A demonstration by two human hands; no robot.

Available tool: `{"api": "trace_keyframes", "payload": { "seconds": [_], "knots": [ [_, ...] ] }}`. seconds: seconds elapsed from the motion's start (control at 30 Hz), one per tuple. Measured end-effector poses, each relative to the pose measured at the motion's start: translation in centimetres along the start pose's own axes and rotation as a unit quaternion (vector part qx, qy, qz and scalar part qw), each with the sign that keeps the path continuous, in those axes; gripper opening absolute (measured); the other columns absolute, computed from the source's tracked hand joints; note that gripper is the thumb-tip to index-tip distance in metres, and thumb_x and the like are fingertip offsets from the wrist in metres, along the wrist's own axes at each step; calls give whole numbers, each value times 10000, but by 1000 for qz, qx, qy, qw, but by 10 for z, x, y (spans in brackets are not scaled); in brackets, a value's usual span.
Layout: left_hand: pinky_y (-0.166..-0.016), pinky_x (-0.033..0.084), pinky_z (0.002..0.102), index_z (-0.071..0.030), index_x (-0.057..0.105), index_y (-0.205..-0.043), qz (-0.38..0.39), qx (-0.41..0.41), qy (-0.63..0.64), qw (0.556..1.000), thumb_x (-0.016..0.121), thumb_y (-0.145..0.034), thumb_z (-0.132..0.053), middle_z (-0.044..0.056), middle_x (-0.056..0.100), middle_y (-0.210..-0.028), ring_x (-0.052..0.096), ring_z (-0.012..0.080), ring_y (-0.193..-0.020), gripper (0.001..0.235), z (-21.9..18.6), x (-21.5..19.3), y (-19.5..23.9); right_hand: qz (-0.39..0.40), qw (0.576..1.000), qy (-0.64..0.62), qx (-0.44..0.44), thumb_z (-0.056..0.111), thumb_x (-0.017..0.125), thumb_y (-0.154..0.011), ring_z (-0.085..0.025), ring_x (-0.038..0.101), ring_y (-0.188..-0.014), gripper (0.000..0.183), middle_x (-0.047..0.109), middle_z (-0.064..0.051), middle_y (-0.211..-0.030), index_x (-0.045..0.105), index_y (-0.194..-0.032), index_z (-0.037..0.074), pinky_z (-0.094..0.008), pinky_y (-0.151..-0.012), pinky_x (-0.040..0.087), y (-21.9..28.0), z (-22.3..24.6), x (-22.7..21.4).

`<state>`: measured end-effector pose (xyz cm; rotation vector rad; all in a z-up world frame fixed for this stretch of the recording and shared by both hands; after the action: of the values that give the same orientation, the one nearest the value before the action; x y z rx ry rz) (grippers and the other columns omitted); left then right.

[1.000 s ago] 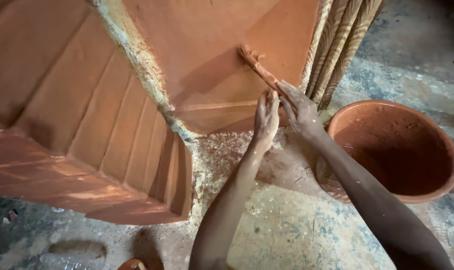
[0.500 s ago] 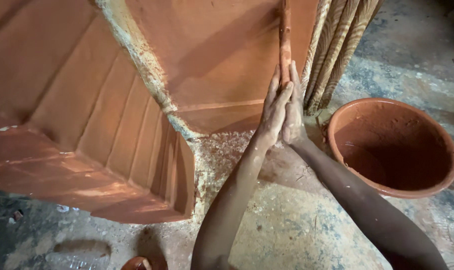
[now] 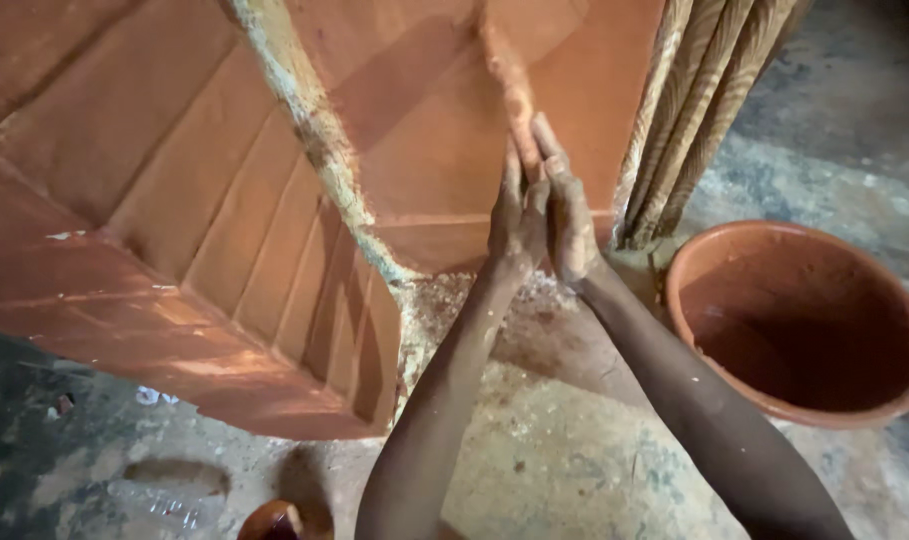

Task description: The person paints a wooden door with brown paint using a brush. They repeatedly dip the brush into a bucket of paint and apply it to the door surface, covering the panels and edges.

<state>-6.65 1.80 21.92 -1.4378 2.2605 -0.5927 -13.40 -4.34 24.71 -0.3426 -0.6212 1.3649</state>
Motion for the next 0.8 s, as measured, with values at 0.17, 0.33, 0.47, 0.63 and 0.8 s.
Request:
{"api": "trace_keyframes", "payload": {
  "seconds": [0.17,0.33,0.47,0.63,0.8],
  "knots": [
    [-890,611,473,-43,431,-1505,106,-153,39,982,473,-1022,-383,267,633,-1342,692,421,-1137,592,-6,51,-36,-111,984,121,-61,594,347,-1089,-298,29,-1674,855,47,-173,-1795,97,-1690,39,-425,-1370,30,-19,9,-39],
    [-1110,475,439,-56,298,-1624,24,21,93,995,468,-1107,-380,258,538,-1489,561,380,-1365,633,31,87,-43,-101,975,172,-92,625,321,-1112,-300,36,-1700,838,44,-172,-1814,124,-1696,57,-412,-1407,36,-25,0,-72],
    [-761,473,502,-99,242,-1710,-43,-12,301,953,477,-1071,-393,325,443,-1350,506,412,-1001,741,58,95,-52,-21,997,16,68,659,321,-1011,-311,104,-1617,913,66,-167,-1752,118,-1667,58,-446,-1295,100,-41,-18,-64],
    [-1024,393,457,-147,167,-1708,-224,86,153,959,413,-1115,-394,241,321,-1542,424,349,-1265,687,89,59,-49,106,989,-1,103,661,369,-985,-316,184,-1592,931,116,-161,-1748,155,-1664,60,-448,-1277,140,-58,-53,-33],
    [-1106,376,438,-171,115,-1707,-206,50,76,974,388,-1136,-352,211,291,-1600,400,332,-1353,658,122,13,-29,120,984,49,119,624,378,-1032,-305,174,-1631,873,170,-173,-1767,206,-1671,54,-467,-1327,99,-58,-82,-13]
  ]
}}
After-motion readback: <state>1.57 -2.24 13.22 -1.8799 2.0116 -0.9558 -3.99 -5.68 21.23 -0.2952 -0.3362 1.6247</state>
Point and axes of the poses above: each hand's wrist, its own y-axis away from the middle knuckle, its own x-axis out of the palm, z = x × y, the point moved 1 cm from there along -y, towards the middle knuckle
